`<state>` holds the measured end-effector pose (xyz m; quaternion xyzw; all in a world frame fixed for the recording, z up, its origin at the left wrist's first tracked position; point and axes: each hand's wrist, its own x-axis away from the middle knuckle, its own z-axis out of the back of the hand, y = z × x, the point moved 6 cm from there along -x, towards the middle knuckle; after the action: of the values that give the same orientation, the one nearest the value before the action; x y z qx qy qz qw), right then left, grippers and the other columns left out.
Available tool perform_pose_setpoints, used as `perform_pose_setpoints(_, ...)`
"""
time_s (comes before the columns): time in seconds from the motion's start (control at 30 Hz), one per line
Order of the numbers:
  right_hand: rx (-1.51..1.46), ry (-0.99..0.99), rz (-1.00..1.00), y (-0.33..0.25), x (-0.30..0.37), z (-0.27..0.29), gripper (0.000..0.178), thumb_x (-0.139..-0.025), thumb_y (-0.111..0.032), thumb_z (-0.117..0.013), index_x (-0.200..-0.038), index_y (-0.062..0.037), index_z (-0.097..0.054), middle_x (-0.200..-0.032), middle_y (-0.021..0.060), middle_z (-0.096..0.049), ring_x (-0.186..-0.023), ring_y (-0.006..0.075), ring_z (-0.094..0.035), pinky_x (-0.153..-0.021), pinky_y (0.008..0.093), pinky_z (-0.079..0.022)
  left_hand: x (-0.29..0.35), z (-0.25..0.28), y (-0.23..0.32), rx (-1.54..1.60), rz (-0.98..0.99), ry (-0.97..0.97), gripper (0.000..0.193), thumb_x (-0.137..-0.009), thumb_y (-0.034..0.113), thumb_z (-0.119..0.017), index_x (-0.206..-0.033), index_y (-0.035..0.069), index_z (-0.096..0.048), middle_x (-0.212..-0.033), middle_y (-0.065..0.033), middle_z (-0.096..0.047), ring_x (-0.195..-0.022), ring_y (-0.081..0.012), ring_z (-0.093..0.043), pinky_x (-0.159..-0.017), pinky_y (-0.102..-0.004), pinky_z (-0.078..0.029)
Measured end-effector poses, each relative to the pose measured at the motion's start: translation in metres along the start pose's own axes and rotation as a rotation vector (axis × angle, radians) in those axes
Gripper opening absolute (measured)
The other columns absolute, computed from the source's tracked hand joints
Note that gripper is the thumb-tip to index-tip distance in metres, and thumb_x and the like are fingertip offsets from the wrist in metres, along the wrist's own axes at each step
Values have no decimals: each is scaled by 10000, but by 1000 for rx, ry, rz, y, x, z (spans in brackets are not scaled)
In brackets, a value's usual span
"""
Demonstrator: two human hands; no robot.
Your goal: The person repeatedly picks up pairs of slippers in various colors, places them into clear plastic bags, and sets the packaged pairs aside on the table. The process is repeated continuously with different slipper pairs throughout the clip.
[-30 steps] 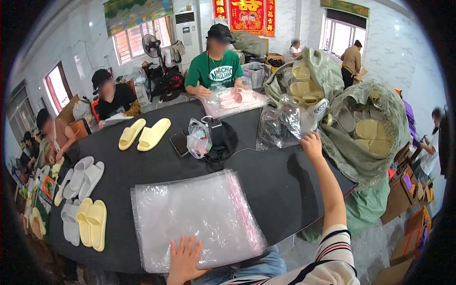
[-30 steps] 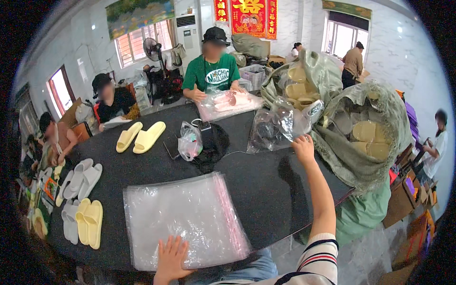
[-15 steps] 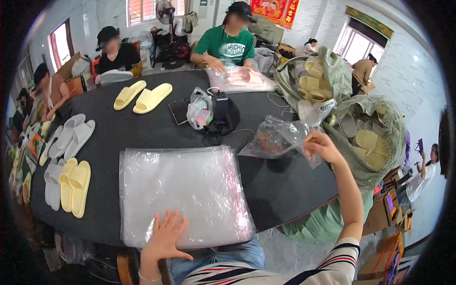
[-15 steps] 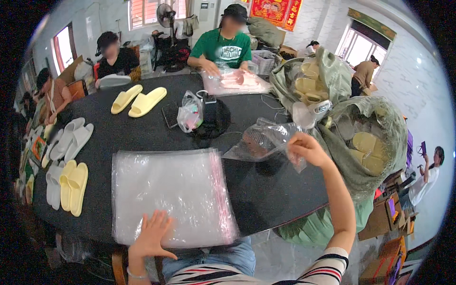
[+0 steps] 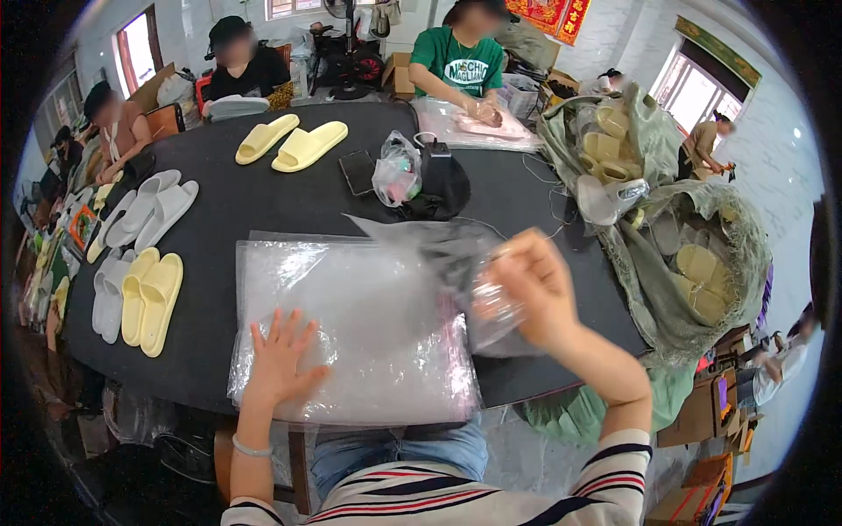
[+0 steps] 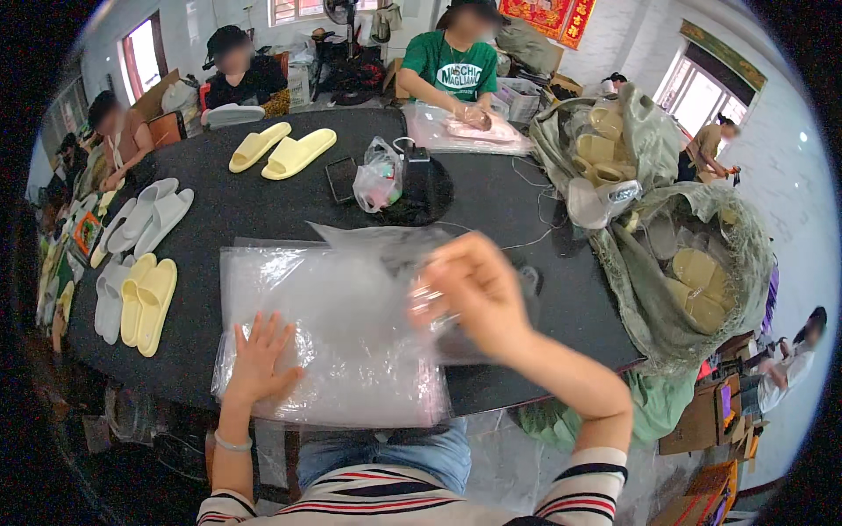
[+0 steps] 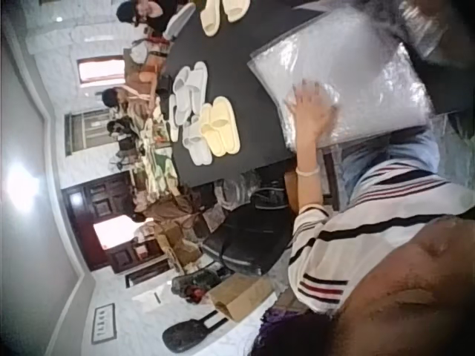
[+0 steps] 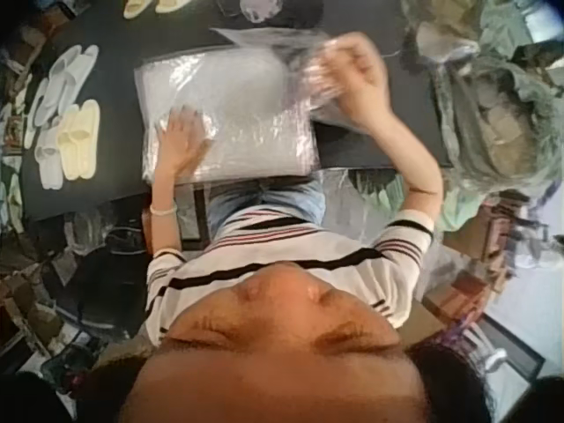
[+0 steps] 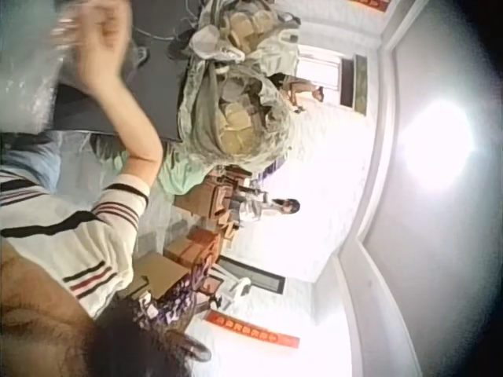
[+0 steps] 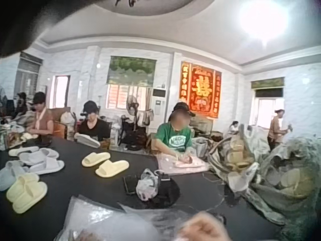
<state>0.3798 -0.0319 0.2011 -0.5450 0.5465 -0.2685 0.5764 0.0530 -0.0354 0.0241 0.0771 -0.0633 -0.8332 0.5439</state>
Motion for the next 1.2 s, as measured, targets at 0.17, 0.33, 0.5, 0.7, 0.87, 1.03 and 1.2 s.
perform_pose_setpoints(0.17, 272, -614, 187, 21, 23, -84, 251, -931, -93, -603, -1180, -65, -591, -1117, 97, -668, -1146, 251, -592, -997, 439, -449, -4, -11, 1, -16, -13, 15, 830, -788, 671, -583, -1447, 186, -438, -1550, -163, -281, -1450, -413, -166, -1100, -701, -21)
perform_pose_setpoints(0.33, 1026, -310, 469, 4, 5, 2, 181, -782, -91, -691, -962, -107, -703, -1026, 66, -704, -973, 266, -646, -881, 425, -469, 2, -4, 0, -35, 1, 70, 846, -782, 671, -589, -1431, 145, -454, -1543, -156, -302, -1442, -417, -191, -1101, -698, -21)
perform_pose_setpoints(0.5, 1461, 31, -657, 61, 31, 192, 466, -996, -436, -463, -884, -51, -699, -847, 101, -685, -774, 276, -648, -659, 389, -487, 0, -8, -1, 25, -20, 119, 841, -776, 593, -635, -1440, 117, -438, -1526, -170, -334, -1446, -399, -194, -1115, -681, -5)
perform_pose_setpoints(0.7, 121, 184, -614, 143, 84, 203, 623, -994, -535, -373, -1186, 14, -595, -920, 82, -674, -750, 169, -619, -652, 327, -495, 9, -13, -29, 334, 52, 269, 653, -861, 426, -651, -1382, 66, -492, -1482, -149, -409, -1407, -302, -325, -1169, -549, -69)
perform_pose_setpoints(0.87, -322, 177, -514, 139, 59, 175, 450, -909, -289, -500, -1196, 49, -578, -939, 121, -687, -806, 219, -686, -649, 283, -563, 12, 14, -65, 748, 158, 455, 557, -847, 192, -698, -1347, 28, -516, -1452, -167, -445, -1346, -320, -411, -1141, -443, -268)
perform_pose_setpoints(1.03, 510, 0, -386, 135, 69, 192, 444, -791, -48, -614, -1233, -31, -569, -1004, 123, -648, -795, 221, -647, -683, 314, -530, -2, 57, -98, 322, 130, 465, 642, -874, 224, -674, -1414, -8, -415, -1479, -221, -385, -1366, -346, -380, -1133, -402, -290)
perform_pose_setpoints(1.2, 1502, -220, 160, 93, 21, 119, 573, -710, -63, -627, -1278, -106, -564, -1154, 141, -579, -1080, 328, -544, -882, 395, -476, -26, 2, -142, 864, 280, 170, 806, -963, 293, -570, -1525, -5, -74, -1584, -207, -149, -1473, -302, -139, -1183, -373, -155)
